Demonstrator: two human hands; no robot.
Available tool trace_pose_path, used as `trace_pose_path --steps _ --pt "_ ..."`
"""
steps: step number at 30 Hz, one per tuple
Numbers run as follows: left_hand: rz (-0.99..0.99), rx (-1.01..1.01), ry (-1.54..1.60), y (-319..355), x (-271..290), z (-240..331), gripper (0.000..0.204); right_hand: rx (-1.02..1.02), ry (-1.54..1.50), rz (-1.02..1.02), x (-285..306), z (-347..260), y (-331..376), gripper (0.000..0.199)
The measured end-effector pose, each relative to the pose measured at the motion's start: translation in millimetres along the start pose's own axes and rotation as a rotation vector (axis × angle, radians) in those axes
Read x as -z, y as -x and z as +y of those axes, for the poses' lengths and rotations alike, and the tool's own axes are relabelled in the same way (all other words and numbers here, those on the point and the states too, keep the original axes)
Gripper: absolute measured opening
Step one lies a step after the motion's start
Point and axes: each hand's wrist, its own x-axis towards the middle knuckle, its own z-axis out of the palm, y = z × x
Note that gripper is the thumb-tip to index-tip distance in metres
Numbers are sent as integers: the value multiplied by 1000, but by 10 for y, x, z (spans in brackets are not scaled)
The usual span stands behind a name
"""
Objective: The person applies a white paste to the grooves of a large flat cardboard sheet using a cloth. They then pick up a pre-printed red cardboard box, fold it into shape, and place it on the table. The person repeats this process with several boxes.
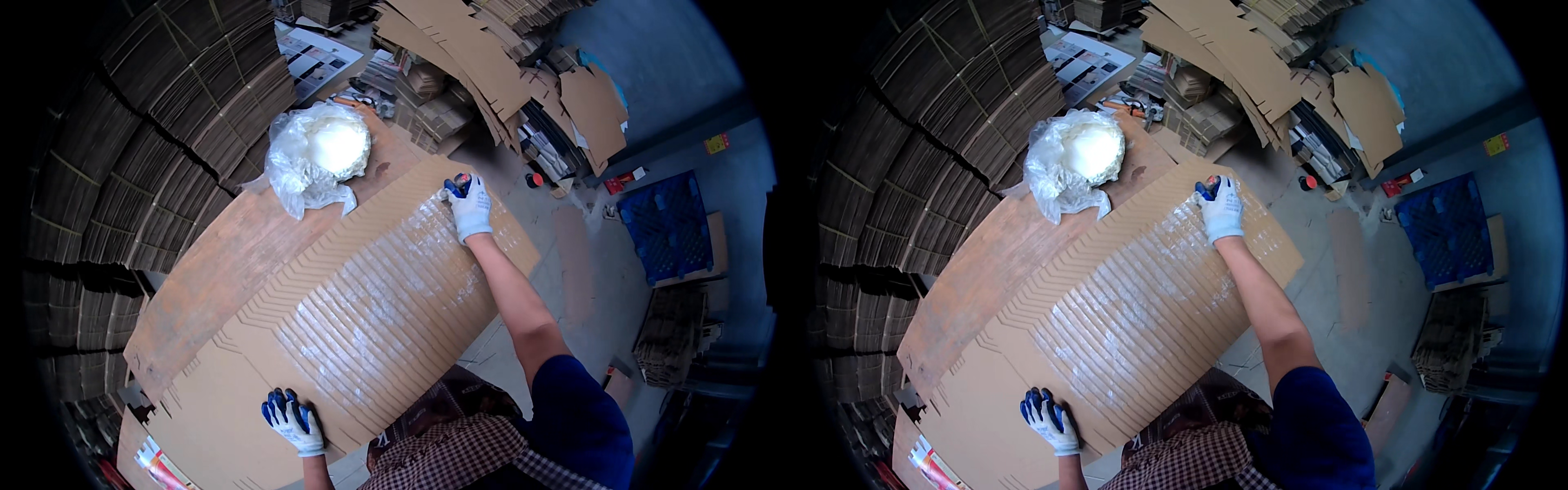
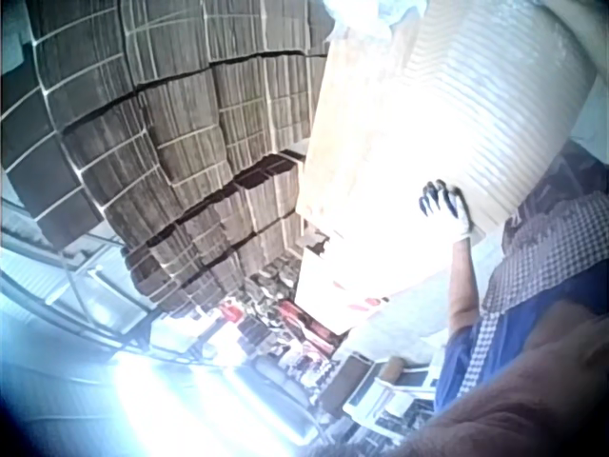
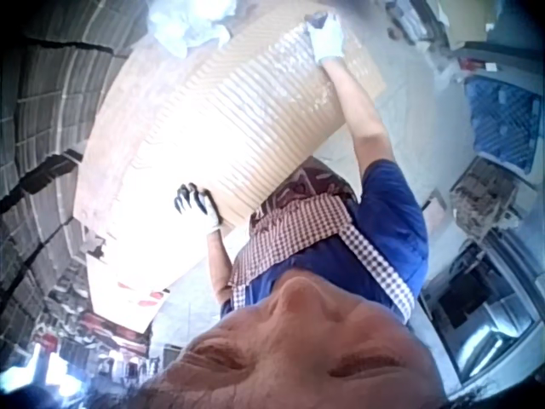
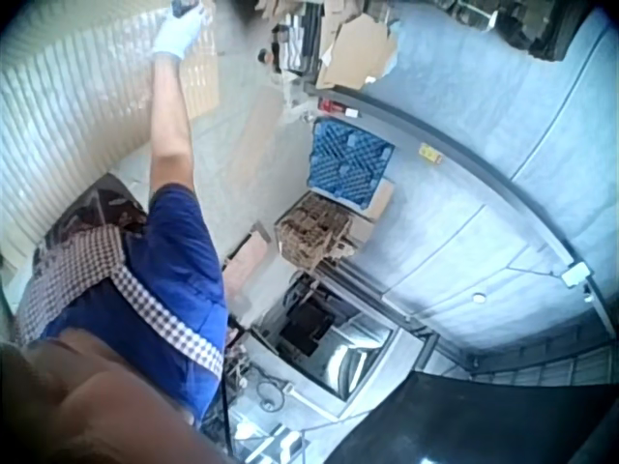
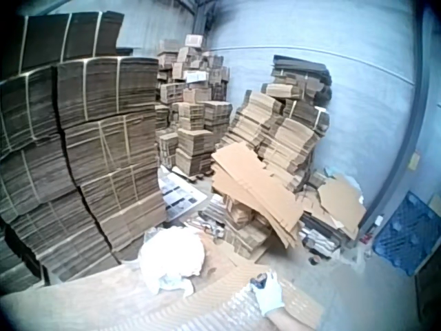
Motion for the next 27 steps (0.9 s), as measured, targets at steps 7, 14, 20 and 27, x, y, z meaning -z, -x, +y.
trace_pose_path --steps 7,14,20,27 --pt "-13 -7 -6 -20 -17 8 38 158 111 1 -30 83 47 43" --pt "-19 -8 -12 -9 -21 8 40 206 122 57 163 325 235 55" --pt "-60 -1 -25 42 -42 -46 43 61 134 41 265 493 117 57" --pt "-59 -9 -79 76 -92 -85 46 138 29 56 -26 304 -3 52"
